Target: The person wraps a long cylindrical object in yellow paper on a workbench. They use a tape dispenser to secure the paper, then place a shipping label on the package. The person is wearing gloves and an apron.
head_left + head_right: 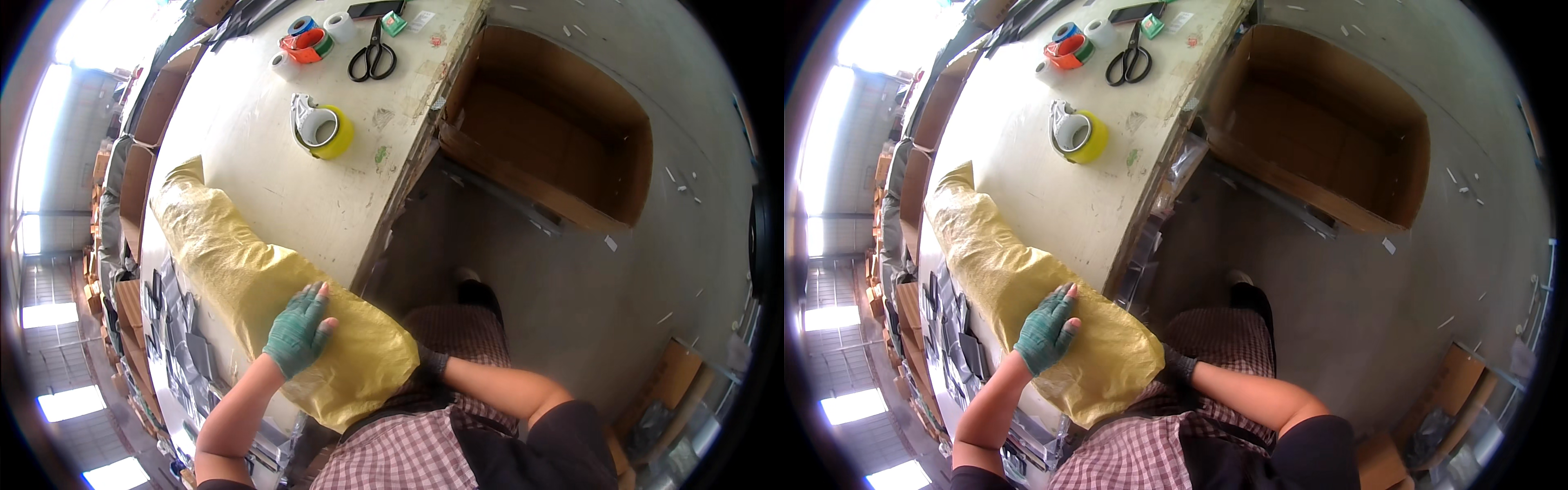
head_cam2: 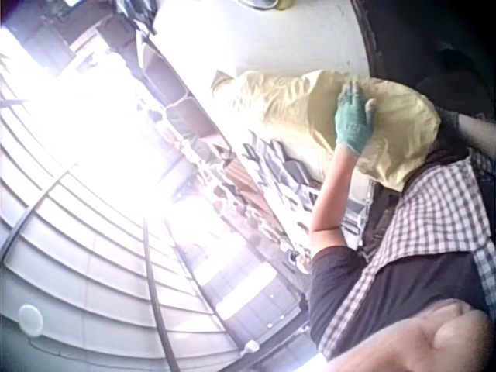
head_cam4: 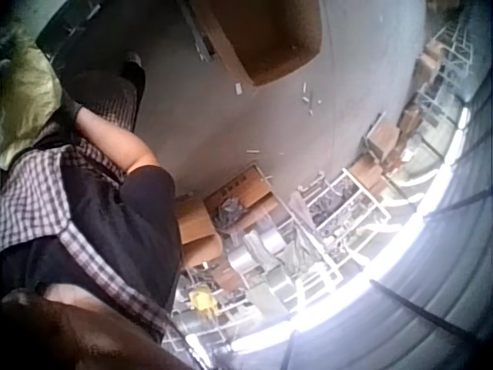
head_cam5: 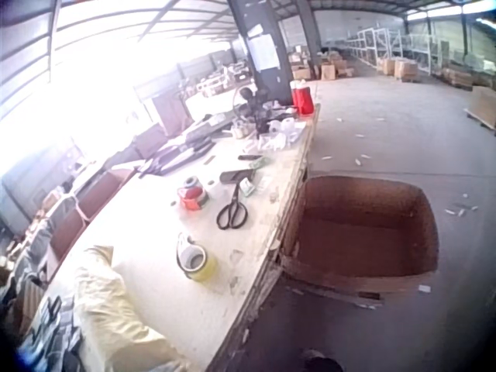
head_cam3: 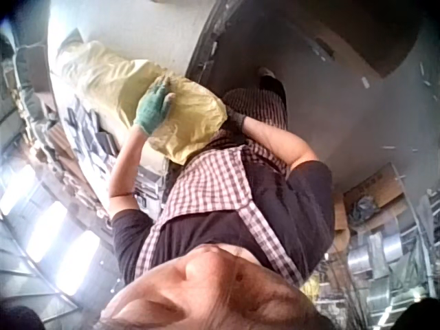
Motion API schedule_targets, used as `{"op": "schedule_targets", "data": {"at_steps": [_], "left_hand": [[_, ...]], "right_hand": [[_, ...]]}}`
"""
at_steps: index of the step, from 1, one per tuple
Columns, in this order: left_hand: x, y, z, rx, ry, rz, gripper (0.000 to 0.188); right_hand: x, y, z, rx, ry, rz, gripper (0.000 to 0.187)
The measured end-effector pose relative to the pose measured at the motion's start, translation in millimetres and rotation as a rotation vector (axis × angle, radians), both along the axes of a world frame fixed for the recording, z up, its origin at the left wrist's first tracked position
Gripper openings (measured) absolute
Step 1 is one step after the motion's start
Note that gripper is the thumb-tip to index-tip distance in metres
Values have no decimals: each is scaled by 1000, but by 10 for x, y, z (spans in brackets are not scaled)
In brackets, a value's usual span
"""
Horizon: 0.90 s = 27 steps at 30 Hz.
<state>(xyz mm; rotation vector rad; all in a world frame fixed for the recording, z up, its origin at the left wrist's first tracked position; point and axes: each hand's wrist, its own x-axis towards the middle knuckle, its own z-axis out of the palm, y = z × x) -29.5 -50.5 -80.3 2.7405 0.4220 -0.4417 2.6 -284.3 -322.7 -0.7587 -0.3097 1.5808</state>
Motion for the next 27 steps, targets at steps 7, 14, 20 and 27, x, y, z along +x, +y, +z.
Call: {"op": "schedule_targets", "data": {"at_steps": [7, 14, 20, 27], "left_hand": [[-251, 412, -397, -65, -132, 33, 44], [-228, 392, -89, -743, -522, 760, 39], [-281, 499, -79, -96, -311, 277, 33], [-344, 504, -223, -346, -306, 474, 43]], "right_hand": [[471, 110, 699, 271, -509, -46, 33], [982, 9, 982, 353, -684, 129, 45], [922, -37, 758, 21, -2, 18, 34], [1126, 377, 1124, 165, 236, 41, 27]]}}
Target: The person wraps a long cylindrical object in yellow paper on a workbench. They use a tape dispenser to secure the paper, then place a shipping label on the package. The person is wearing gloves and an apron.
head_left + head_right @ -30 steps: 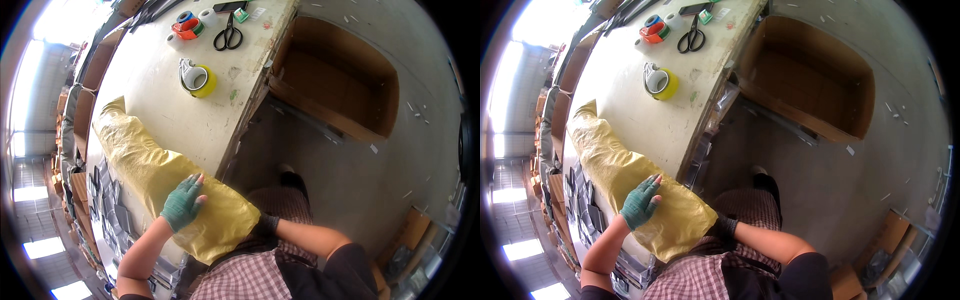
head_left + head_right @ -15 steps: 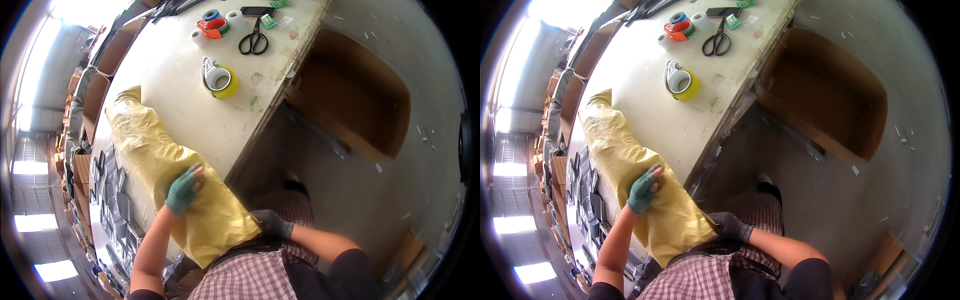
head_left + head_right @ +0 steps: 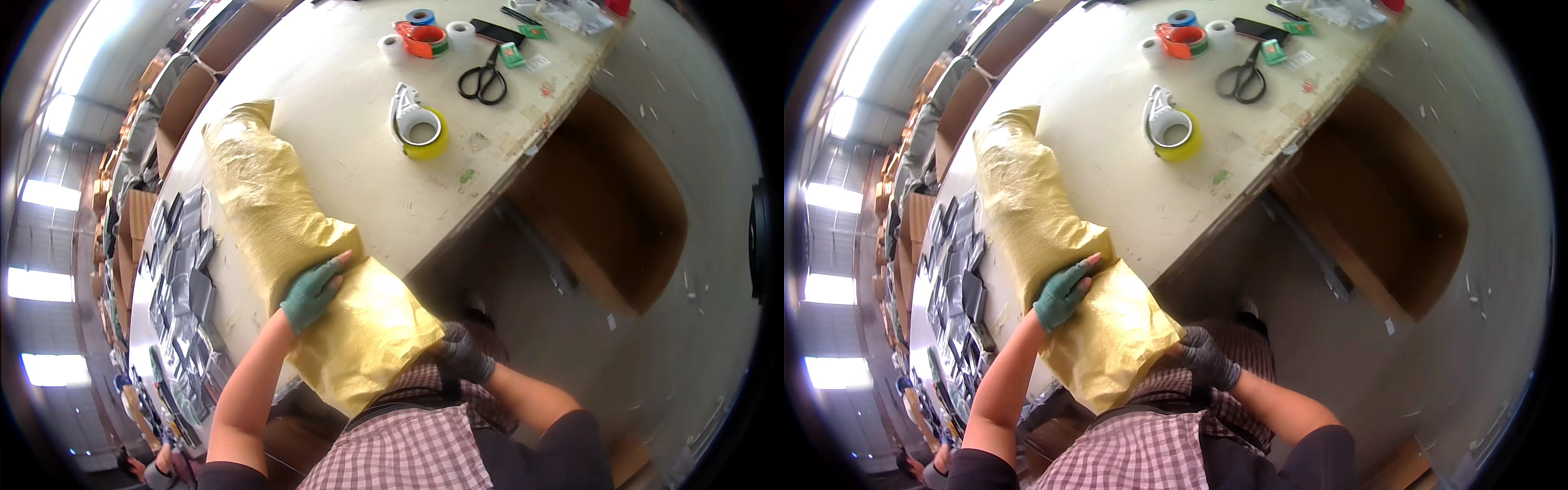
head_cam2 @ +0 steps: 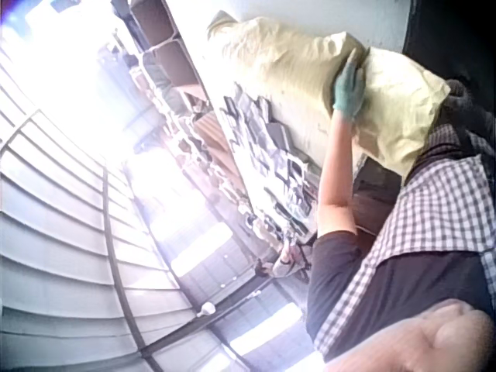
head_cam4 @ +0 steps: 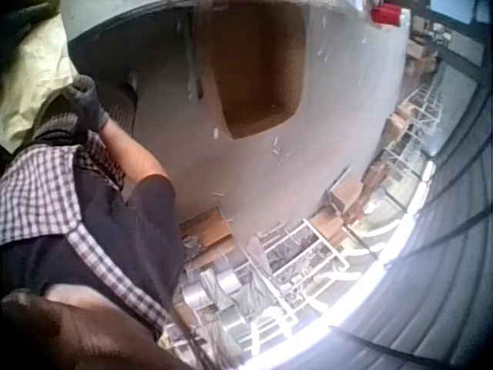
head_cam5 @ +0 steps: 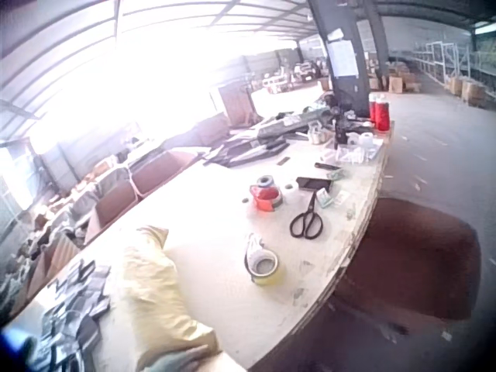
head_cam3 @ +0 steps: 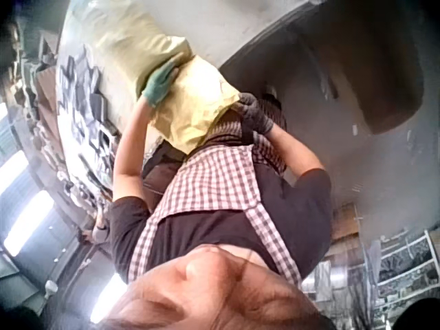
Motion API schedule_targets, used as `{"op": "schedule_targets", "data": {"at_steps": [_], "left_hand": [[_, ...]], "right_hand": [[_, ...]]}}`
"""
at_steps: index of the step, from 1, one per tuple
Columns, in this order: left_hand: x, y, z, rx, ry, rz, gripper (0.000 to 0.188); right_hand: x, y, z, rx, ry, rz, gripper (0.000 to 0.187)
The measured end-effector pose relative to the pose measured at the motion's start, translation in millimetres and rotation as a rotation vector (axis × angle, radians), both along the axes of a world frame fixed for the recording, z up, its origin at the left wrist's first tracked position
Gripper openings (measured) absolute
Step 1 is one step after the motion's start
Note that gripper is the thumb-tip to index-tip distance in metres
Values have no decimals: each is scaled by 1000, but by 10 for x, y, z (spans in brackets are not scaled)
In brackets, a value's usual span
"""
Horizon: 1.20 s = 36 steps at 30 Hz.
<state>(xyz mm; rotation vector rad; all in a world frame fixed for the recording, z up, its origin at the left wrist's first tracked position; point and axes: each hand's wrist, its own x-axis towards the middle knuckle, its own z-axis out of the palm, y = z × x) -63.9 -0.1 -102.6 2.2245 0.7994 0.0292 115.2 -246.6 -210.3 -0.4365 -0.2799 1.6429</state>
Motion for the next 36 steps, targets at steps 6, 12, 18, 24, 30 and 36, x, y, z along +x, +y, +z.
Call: {"op": "schedule_targets", "data": {"at_steps": [6, 12, 18, 24, 30, 36], "left_hand": [[-42, -8, 118, -712, -219, 291, 63], [-226, 132, -13, -1103, -415, 523, 58], [-621, -242, 676, -682, -603, 683, 78], [-635, -1298, 316, 1199, 13, 309, 102], [-75, -1097, 181, 1221, -117, 538, 16], [-346, -933, 562, 462, -777, 759, 12]], "right_hand": [[416, 975, 884, 105, -163, 53, 26], [237, 1892, 1228, 164, -151, 30, 44], [212, 2065, 1238, 115, -153, 60, 52], [60, 2225, 1164, 43, -108, 22, 58], [-154, 2159, 1352, 62, 149, 20, 52], [155, 2165, 1061, 364, -592, -399, 56]]}}
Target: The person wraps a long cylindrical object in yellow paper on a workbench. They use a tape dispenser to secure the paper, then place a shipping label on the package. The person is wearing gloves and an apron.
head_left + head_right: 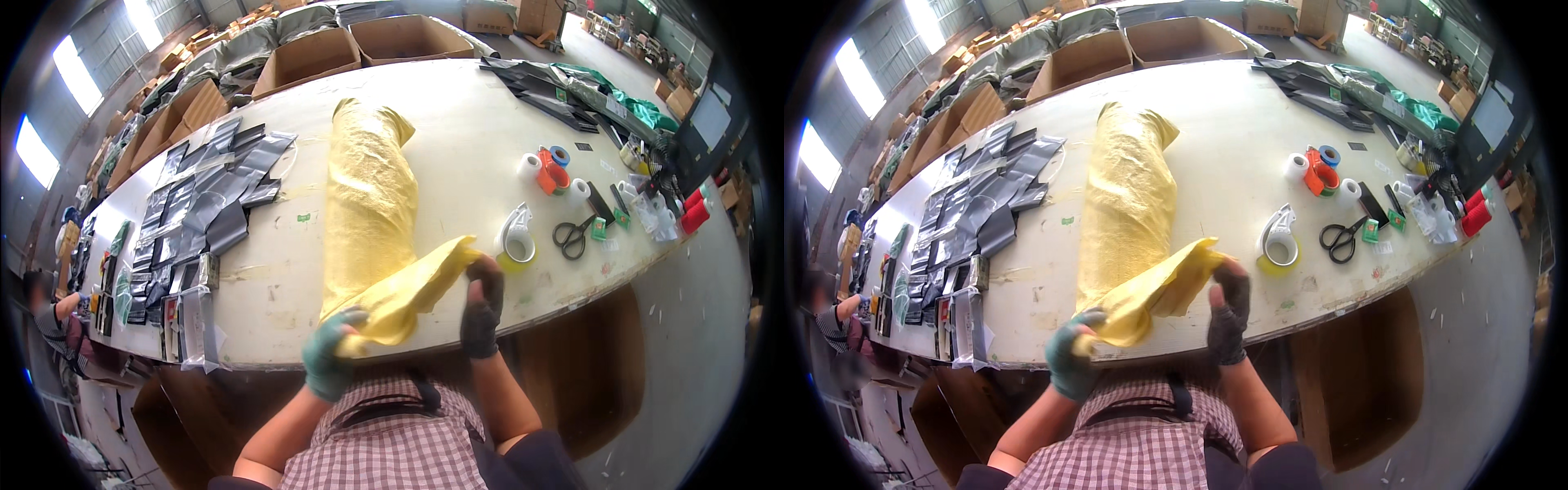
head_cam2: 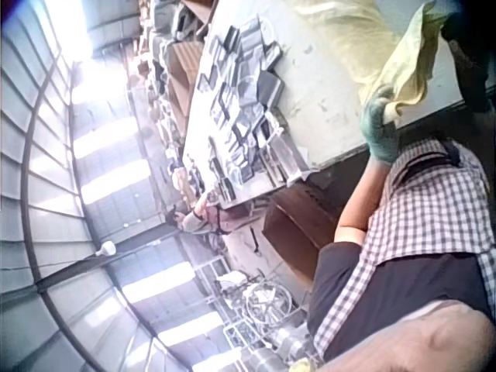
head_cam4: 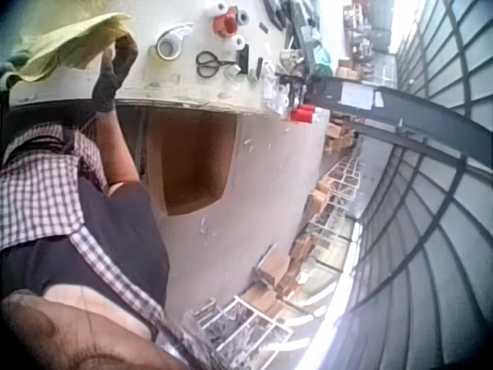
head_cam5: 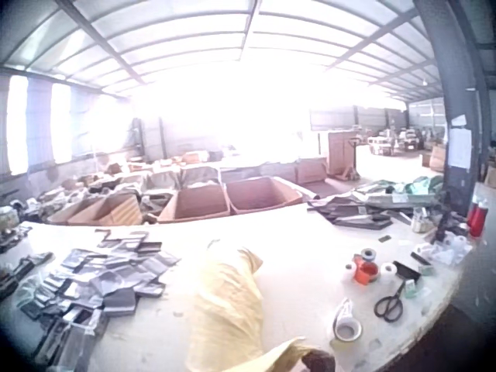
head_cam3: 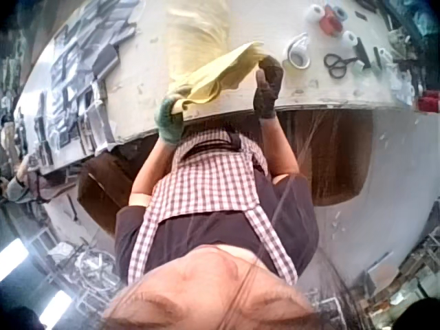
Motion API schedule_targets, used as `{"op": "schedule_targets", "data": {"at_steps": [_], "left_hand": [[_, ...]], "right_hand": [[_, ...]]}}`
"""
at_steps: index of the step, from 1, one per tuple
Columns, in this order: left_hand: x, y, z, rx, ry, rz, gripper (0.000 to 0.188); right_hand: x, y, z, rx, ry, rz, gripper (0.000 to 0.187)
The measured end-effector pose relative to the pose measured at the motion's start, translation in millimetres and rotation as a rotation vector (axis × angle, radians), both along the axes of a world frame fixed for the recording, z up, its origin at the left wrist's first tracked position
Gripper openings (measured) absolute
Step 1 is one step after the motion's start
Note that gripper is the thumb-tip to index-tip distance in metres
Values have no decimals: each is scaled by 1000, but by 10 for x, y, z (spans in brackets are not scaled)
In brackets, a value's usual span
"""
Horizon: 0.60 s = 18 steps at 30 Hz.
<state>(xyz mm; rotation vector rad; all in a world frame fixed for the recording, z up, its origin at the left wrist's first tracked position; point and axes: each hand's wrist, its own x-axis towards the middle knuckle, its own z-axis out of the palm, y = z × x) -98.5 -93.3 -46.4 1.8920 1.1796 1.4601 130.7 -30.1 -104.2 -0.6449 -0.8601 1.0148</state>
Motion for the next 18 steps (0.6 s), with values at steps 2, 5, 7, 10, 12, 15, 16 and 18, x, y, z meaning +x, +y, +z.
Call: {"op": "schedule_targets", "data": {"at_steps": [2, 5, 7, 10, 12, 15, 16, 18], "left_hand": [[-91, 13, -69, -176, -358, 48, 12], [-207, 123, -15, -186, -258, 153, 15], [-282, 177, -42, -181, -178, 187, 13], [-391, 357, -110, -195, -196, 226, 14], [-417, 451, -85, -211, -236, 275, 14], [-439, 542, -43, -197, -224, 337, 17], [-423, 557, -33, -200, -201, 358, 19], [-405, 601, -38, -203, -206, 388, 23]], "right_hand": [[191, 9, -498, -31, -560, -238, 77], [-59, 17, -668, 124, -328, 11, 89], [-100, 44, -559, 51, -297, 102, 76], [-116, 203, -455, -96, -53, 180, 46], [-64, 197, -532, -124, 47, 217, 34], [-119, 152, -480, -257, 29, 58, 28], [-147, 140, -464, -261, 35, -2, 29], [-149, 167, -514, -277, 27, -98, 34]]}}
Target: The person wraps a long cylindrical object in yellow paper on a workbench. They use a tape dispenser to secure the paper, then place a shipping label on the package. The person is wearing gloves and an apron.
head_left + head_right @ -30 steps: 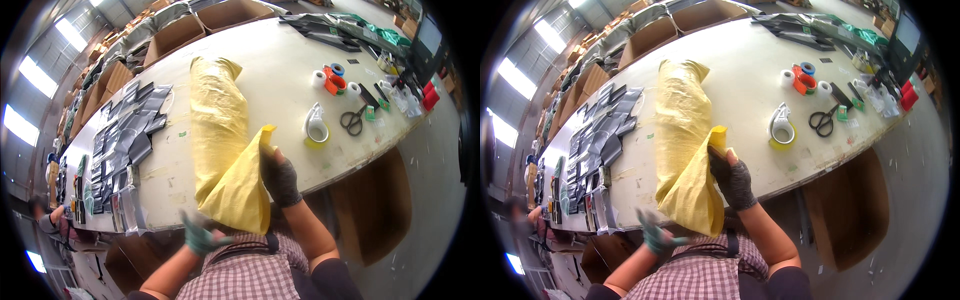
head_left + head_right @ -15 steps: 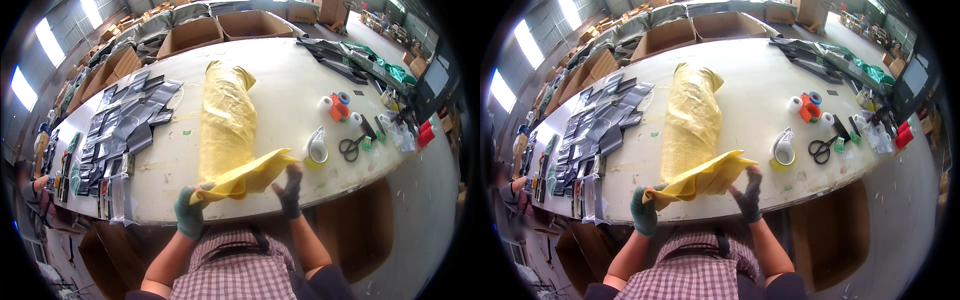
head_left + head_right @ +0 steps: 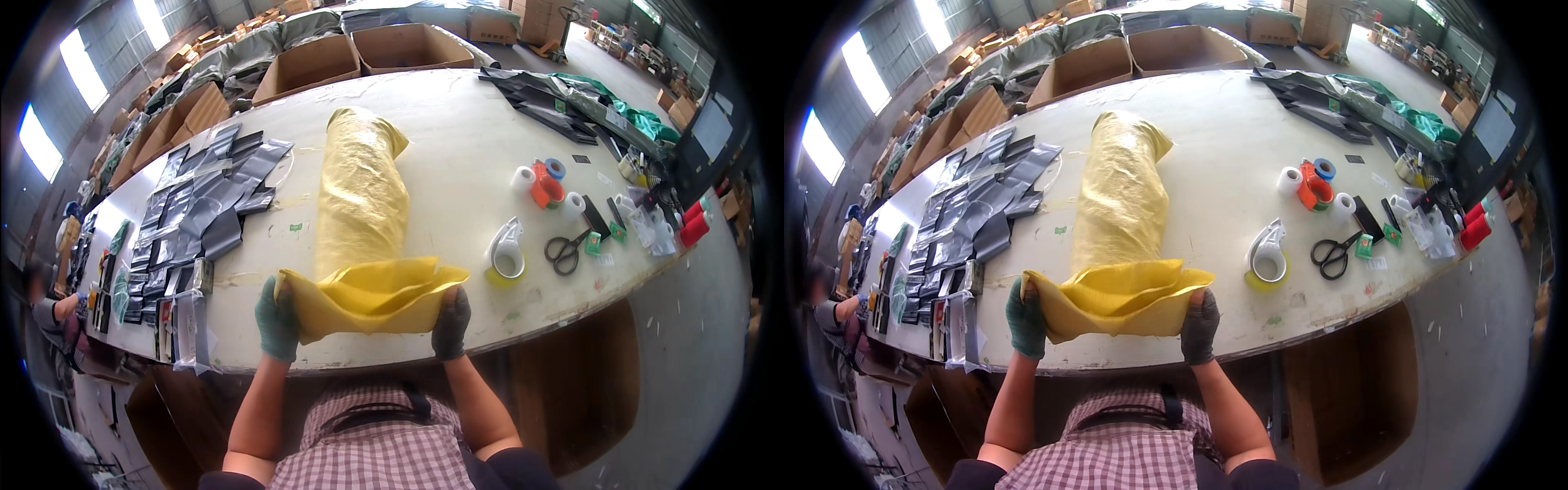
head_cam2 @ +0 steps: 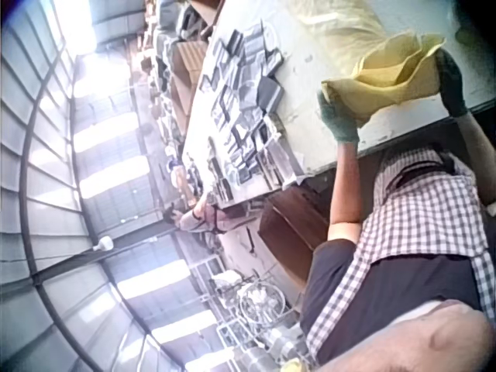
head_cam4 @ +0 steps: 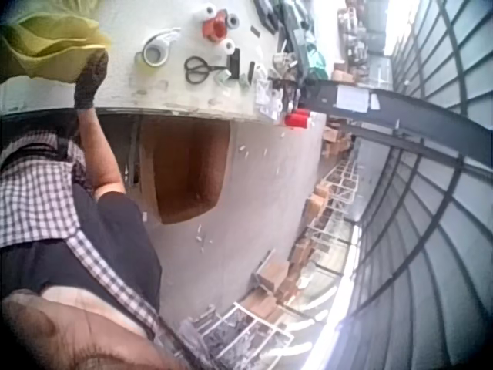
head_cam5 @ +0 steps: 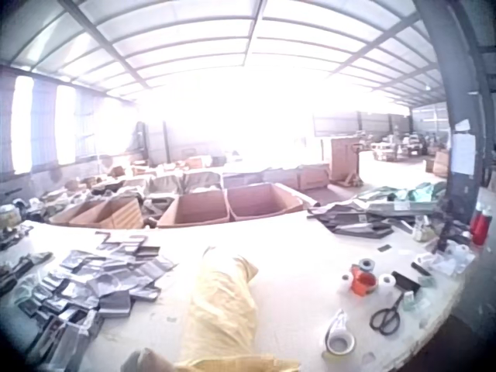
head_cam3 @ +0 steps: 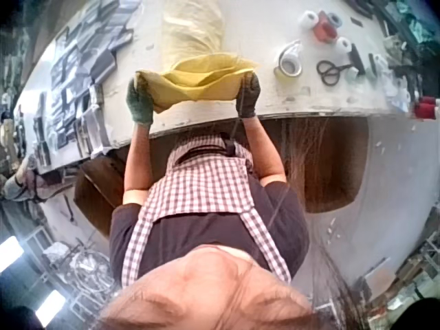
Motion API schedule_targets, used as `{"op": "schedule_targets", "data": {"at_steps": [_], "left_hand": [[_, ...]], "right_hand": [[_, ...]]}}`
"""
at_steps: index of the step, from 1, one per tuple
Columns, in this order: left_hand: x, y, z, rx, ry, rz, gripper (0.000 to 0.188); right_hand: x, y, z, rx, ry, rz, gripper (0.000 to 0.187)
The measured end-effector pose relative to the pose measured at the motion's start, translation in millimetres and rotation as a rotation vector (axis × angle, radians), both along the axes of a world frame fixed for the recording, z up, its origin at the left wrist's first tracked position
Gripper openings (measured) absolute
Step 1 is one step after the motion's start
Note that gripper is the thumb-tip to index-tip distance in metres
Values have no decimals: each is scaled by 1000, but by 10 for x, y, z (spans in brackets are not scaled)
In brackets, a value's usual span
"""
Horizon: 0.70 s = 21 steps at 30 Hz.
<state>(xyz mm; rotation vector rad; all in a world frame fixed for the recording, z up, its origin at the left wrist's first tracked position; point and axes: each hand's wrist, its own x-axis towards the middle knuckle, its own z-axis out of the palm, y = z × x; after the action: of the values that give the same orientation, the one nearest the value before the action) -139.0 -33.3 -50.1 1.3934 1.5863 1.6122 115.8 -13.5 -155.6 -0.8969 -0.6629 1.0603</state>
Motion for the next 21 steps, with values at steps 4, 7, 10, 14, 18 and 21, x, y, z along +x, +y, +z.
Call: {"op": "schedule_targets", "data": {"at_steps": [4, 7, 10, 14, 18, 21], "left_hand": [[20, 179, 16, -33, -128, -35, 31], [33, 351, 87, -104, -169, -90, 35], [-86, 470, 34, -150, -130, -64, 38], [-157, 596, -65, -150, -112, -48, 38], [-250, 672, -180, -130, -127, -30, 38], [-264, 718, -210, -103, -162, -26, 37]], "right_hand": [[117, 92, -95, 1, -45, -34, 37], [303, 227, -91, 11, -123, 30, 40], [344, 356, 324, 226, -204, 171, 42], [443, 533, 464, 331, 69, 600, 54], [470, 575, 419, 266, 160, 875, 77], [561, 414, 225, 103, -26, 925, 75]]}}
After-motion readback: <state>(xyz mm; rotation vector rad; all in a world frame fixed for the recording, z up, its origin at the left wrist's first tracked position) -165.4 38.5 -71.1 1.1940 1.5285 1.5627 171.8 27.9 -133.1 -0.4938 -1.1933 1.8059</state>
